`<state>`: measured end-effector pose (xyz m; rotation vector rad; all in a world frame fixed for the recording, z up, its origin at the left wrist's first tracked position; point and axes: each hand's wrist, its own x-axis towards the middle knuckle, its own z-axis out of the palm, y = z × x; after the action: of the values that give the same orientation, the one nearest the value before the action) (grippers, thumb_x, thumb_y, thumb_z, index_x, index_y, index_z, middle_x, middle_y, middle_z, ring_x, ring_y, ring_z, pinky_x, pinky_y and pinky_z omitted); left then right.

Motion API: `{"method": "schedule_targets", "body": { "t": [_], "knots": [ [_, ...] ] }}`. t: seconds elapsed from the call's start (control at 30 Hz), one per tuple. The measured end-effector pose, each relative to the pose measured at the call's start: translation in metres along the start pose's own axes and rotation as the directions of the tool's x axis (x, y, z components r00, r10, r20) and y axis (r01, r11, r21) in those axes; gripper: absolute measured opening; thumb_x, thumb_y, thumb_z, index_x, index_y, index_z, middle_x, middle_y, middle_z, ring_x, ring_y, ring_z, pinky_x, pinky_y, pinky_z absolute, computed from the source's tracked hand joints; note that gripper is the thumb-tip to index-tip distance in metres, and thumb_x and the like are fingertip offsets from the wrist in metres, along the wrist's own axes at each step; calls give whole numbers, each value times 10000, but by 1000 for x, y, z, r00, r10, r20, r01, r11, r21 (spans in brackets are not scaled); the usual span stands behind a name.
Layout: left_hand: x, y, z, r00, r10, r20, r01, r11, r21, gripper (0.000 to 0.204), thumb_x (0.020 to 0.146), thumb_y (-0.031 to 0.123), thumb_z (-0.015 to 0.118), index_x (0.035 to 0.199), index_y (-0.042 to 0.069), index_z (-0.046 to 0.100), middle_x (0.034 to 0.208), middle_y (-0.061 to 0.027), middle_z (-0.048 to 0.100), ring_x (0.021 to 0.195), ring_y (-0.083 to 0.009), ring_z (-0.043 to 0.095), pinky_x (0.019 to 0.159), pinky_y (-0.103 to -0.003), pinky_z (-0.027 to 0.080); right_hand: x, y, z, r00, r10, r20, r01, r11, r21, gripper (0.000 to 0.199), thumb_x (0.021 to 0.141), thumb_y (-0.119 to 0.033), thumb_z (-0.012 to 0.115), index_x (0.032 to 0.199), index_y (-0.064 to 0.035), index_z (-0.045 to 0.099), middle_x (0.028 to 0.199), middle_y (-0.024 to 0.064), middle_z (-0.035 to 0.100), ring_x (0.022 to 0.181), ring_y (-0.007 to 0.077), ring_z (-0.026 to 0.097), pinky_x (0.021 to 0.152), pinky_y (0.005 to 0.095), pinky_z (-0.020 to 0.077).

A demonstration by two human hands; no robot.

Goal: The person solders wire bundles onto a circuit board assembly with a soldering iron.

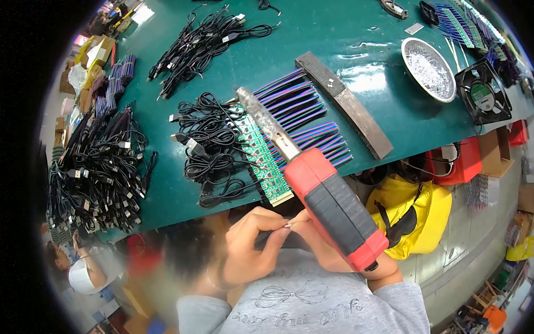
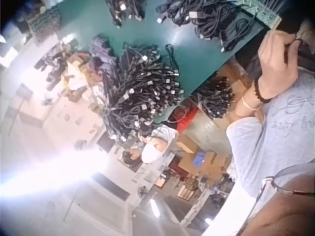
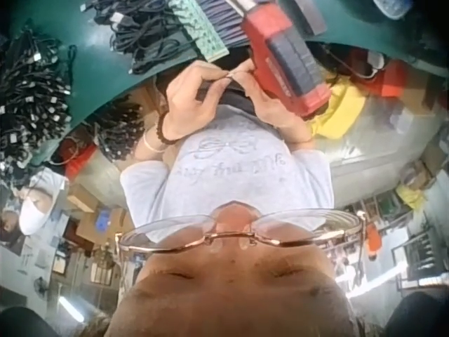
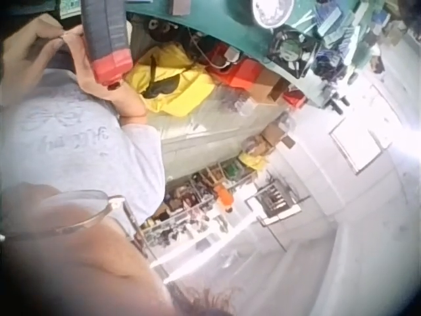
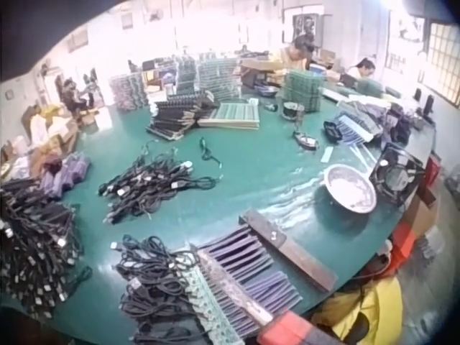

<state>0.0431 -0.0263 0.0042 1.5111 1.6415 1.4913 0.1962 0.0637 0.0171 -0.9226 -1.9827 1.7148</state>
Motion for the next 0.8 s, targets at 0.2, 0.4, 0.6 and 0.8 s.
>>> {"method": "schedule_targets", "body": {
  "t": [0.2,0.4,0.6,0.8],
  "knots": [
    [-4,-5,7,994,-7,-113,7,1000,-1,186,727,-92,735,819,-36,583,730,-119,630,516,-151,580,454,-250,444,10,8,8,966,-244,-90,224,956,-191,62,785,-80,680,832,-57,647,748,47,624,646,250,611,552,352,463],
    [-4,-5,8,994,-6,-113,8,1000,13,195,726,-93,740,816,-34,578,723,-105,629,485,-109,552,420,-228,412,6,20,9,981,-174,-84,153,965,-211,54,855,-66,636,897,-34,629,784,64,608,678,246,606,592,326,476],
    [-7,-8,7,990,-29,-138,33,999,22,198,723,-96,738,807,-24,574,714,-91,623,466,-91,530,402,-224,389,9,14,10,985,-139,-104,137,990,-25,220,928,-41,562,1142,-5,520,899,82,618,728,135,573,651,252,462],
    [-6,-15,11,989,-32,-145,35,999,16,195,725,-94,735,805,-20,573,703,-81,614,457,-89,520,401,-226,386,10,22,8,998,-50,-38,47,995,-87,149,866,-43,638,1014,-55,641,933,69,639,822,207,610,766,300,450]
  ]
}}
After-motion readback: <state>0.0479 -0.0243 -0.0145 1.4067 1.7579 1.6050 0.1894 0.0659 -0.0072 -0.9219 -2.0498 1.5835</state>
